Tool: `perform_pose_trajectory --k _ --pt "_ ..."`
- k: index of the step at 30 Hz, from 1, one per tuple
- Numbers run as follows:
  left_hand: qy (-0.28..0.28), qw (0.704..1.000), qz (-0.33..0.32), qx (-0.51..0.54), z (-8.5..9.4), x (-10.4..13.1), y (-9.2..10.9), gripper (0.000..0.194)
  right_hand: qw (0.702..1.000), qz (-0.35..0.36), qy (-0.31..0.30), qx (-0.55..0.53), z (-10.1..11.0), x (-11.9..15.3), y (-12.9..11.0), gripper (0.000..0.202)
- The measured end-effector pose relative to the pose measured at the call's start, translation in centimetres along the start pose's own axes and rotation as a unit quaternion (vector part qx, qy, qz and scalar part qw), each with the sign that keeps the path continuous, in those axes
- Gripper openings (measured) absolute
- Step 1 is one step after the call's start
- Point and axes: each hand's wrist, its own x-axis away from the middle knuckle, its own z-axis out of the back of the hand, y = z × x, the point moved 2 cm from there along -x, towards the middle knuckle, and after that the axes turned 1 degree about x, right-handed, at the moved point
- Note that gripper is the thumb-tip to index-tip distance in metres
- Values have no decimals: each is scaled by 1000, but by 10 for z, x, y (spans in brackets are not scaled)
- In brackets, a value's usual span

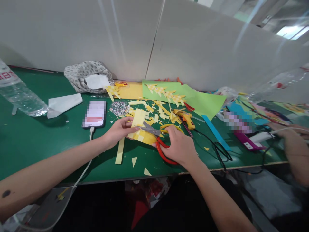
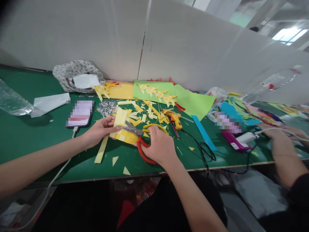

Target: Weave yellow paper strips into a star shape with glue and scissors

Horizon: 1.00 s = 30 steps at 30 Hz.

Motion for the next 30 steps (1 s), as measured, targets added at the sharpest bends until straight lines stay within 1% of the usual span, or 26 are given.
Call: perform_pose_trajectory --k 6,10,13,18,24,30 --pt "26 999 -18 -43 4 -3 -3 22 1000 20 6 -19 0 -3 -1 45" --pt "16 998 -38 -57 3 -2 -4 18 999 25 15 -16 -1 -5 -5 45" --pt "15 998 -46 -48 1 -2 -3 19 999 29 24 -19 -2 -5 -8 47" --pt "29 998 -43 -20 0 -2 -4 24 999 27 36 -25 -5 -8 -11 48" --pt "36 999 -39 -9 2 -1 -4 24 999 28 28 -33 -9 -9 -13 48" --pt "39 998 -42 -9 2 -2 -5 24 999 25 16 -37 -8 -11 -14 48"
